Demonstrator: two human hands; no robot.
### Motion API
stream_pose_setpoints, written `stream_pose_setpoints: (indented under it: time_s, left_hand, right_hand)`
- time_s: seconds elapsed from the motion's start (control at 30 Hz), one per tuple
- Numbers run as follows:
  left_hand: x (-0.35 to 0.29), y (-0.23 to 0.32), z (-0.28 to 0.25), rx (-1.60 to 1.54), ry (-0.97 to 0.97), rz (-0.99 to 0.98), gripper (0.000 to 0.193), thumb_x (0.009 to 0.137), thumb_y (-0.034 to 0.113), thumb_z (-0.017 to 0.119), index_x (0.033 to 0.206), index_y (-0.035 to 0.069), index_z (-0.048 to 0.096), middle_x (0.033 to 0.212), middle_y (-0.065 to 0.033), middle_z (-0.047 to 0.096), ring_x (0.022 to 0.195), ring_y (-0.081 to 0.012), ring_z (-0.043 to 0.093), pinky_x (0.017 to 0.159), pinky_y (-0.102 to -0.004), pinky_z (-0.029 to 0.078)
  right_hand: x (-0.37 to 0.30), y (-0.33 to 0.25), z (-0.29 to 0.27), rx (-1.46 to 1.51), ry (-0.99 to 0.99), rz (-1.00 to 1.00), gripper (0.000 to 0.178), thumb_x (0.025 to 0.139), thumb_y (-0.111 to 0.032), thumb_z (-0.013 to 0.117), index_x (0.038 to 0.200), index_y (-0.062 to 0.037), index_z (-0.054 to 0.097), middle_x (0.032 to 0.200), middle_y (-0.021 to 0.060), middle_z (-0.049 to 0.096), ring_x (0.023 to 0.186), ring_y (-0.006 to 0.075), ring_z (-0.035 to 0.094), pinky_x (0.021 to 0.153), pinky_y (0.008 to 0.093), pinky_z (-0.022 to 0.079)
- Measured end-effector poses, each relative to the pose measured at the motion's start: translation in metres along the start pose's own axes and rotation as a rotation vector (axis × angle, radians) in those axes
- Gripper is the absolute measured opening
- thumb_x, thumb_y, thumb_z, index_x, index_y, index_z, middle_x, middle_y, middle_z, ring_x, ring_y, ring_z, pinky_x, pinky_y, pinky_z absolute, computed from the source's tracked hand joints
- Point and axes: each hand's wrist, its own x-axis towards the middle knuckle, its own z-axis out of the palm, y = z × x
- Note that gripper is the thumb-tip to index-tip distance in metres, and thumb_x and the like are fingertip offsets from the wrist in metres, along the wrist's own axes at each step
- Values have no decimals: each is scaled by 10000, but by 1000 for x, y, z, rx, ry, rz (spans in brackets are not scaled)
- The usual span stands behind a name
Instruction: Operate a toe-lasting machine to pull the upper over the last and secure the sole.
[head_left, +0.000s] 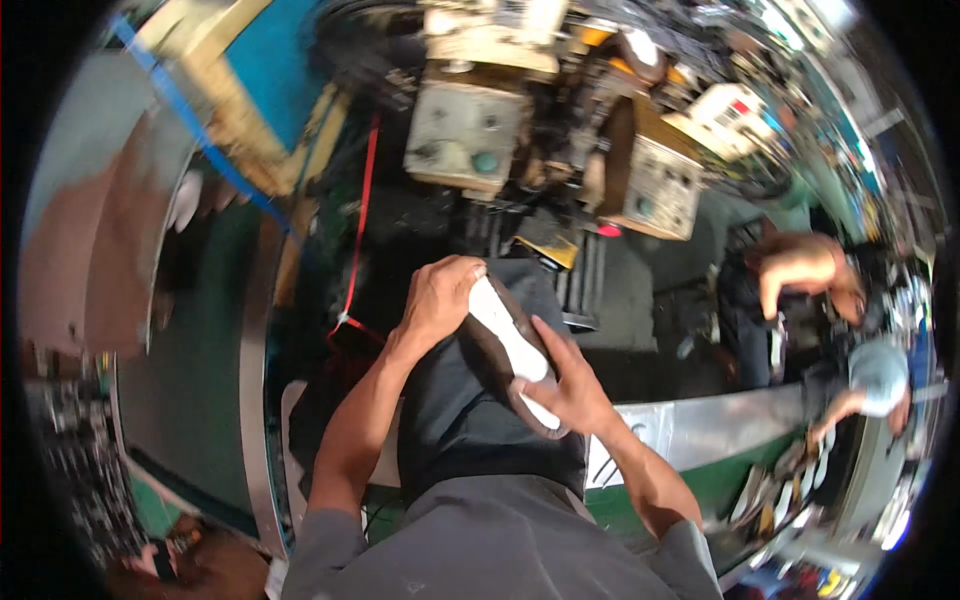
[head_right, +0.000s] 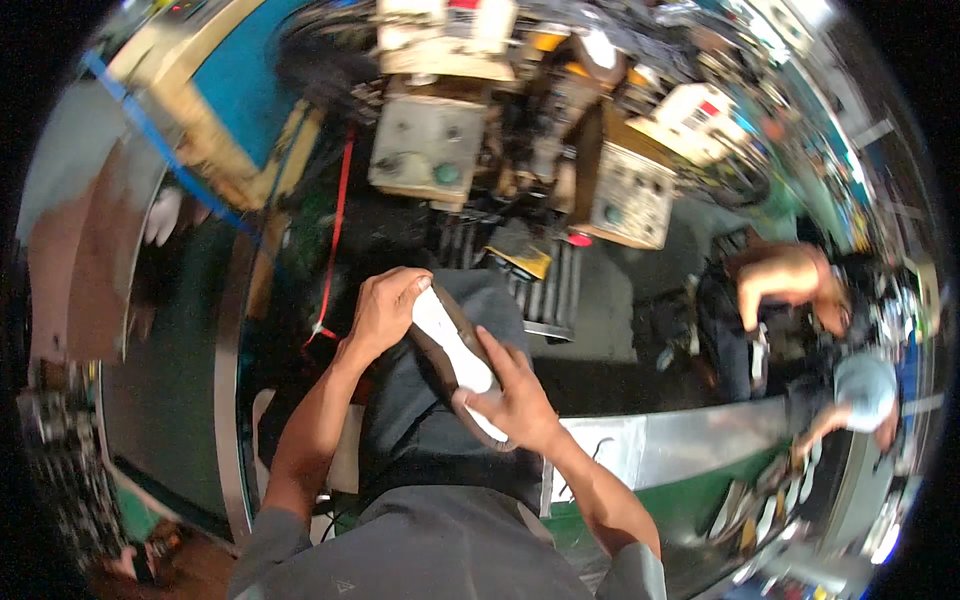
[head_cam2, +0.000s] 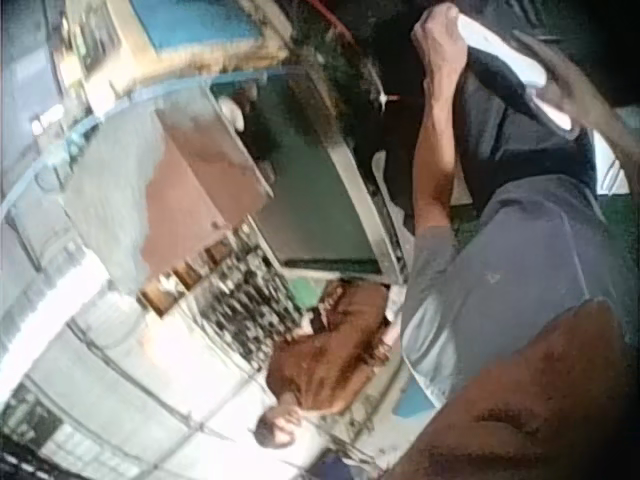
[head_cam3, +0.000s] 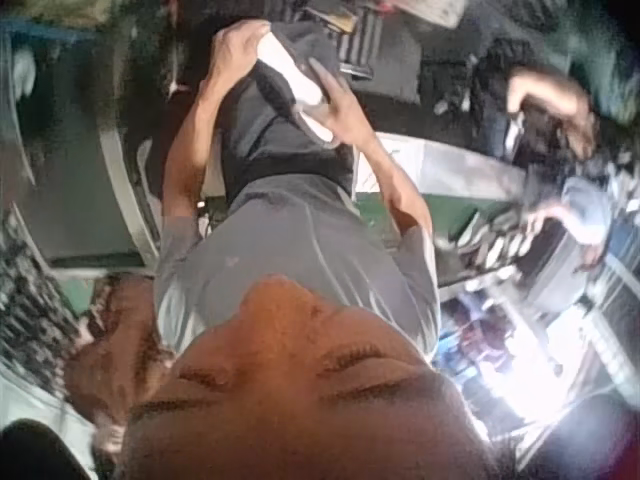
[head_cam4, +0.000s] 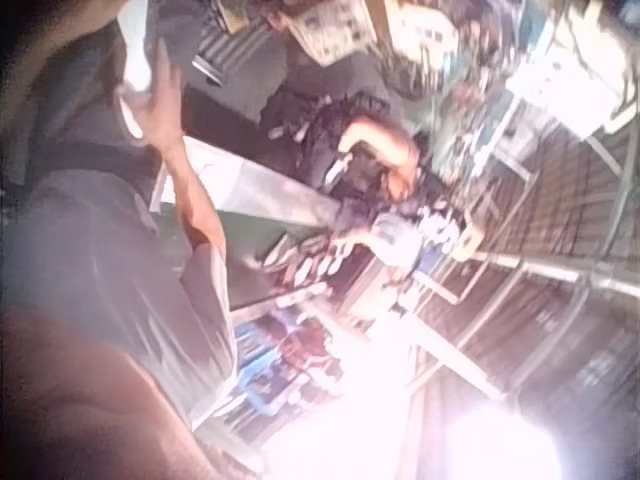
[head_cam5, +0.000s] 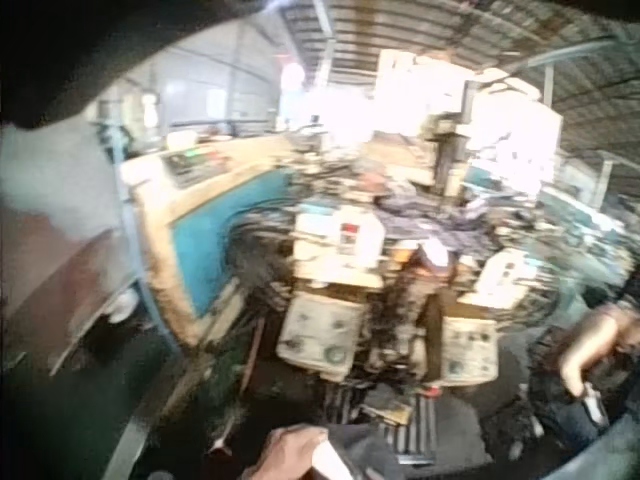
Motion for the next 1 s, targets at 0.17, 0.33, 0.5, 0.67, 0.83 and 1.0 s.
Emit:
stream_pose_setpoints:
  time_s: [0.17, 0.33, 0.5, 0.67, 0.83, 1.0]
  left_hand:
    - [-41, -63, -40, -29, 86, -257, 224, 1046, 152, 688, 1189, -4, 761, 1091, -191, 780, 1006, -343, 764, 880, -403, 576]
    - [-43, -87, -45, -226, 4, -360, 261, 1014, 135, 759, 1247, 16, 766, 1120, -101, 775, 1018, -155, 716, 896, -310, 561]
    - [-34, -82, -31, -224, 154, -436, 263, 1008, 137, 761, 1222, -14, 780, 1104, -120, 812, 966, -186, 750, 880, -327, 585]
    - [-37, -77, -22, 18, 221, -421, 276, 1050, 168, 692, 1229, -21, 782, 1148, -210, 811, 1051, -286, 795, 936, -368, 594]
    - [-29, -86, -17, 46, 228, -333, 262, 1044, 177, 697, 1210, -2, 792, 1084, -230, 803, 1010, -295, 804, 892, -382, 596]
    - [-23, -89, -9, -96, 155, -302, 277, 1089, 162, 645, 1208, -48, 779, 1051, -176, 822, 986, -204, 777, 895, -366, 592]
  right_hand:
    - [16, -3, 40, -990, -81, -378, 963, 752, -233, 918, 1609, -393, 510, 1741, 330, 159, 1321, 527, 504, 1083, 561, 537]
    - [25, -3, 50, -991, -82, -436, 910, 715, -189, 896, 1545, -407, 592, 1736, 355, 148, 1258, 514, 535, 938, 526, 622]
    - [24, -3, 51, -914, -42, -354, 881, 732, -184, 879, 1539, -403, 603, 1731, 370, 138, 1310, 561, 509, 914, 553, 643]
    - [21, 12, 45, -812, -1, -342, 867, 744, -186, 872, 1539, -409, 607, 1743, 363, 122, 1329, 575, 499, 884, 571, 651]
    - [20, 24, 38, -769, -10, -299, 870, 735, -189, 878, 1534, -410, 613, 1756, 339, 124, 1321, 572, 505, 887, 577, 650]
    - [18, 28, 23, -735, 0, -311, 887, 731, -188, 890, 1542, -408, 606, 1758, 330, 134, 1332, 566, 496, 912, 569, 645]
